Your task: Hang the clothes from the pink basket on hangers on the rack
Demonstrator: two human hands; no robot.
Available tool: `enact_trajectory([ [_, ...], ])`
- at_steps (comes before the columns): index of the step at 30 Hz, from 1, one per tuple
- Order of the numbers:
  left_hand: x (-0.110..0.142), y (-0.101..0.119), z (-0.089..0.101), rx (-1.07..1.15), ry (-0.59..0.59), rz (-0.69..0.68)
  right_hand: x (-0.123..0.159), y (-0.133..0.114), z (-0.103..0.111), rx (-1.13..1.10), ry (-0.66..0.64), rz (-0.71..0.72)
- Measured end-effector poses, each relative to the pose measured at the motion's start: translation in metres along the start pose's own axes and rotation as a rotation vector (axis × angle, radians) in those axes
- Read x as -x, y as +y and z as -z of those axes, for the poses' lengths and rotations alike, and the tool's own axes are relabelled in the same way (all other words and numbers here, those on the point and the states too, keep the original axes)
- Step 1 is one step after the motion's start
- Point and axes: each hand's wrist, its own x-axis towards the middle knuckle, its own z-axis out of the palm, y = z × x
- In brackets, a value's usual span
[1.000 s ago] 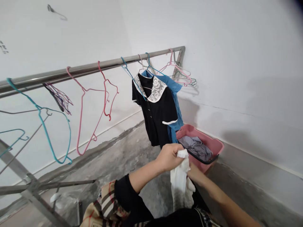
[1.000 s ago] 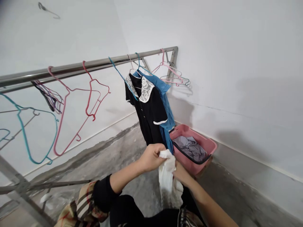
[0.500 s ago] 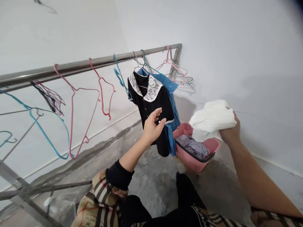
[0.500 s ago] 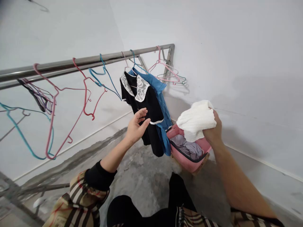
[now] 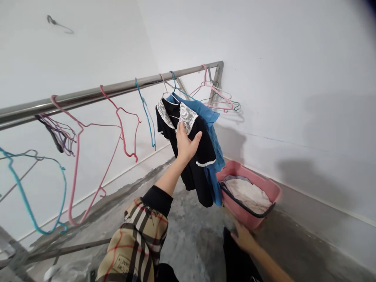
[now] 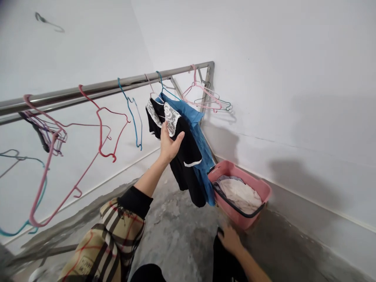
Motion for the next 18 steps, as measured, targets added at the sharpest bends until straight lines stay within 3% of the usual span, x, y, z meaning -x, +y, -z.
enact_trajectory([
  [3, -0.025, -0.004, -0.007, -0.023, 0.085, 0.051, 0.032, 0.042, -0.069, 0.181, -0.182, -0.181],
  [6, -0.048, -0.003, -0.01, 0.001, 0.111, 0.062, 0.04, 0.085, -0.105, 0.342, -0.249, -0.164],
  [10, -0.065, 0.007, -0.01, 0.163, 0.025, 0.103, 0.029, 0.111, -0.114, 0.411, -0.301, -0.121],
  [16, -0.079, 0.03, -0.004, 0.134, 0.062, 0.214, 0.023, 0.107, -0.112, 0.42, -0.294, -0.141],
  [18, -0.084, 0.037, -0.003, 0.231, 0.001, 0.297, 0.024, 0.106, -0.112, 0.407, -0.274, -0.13],
])
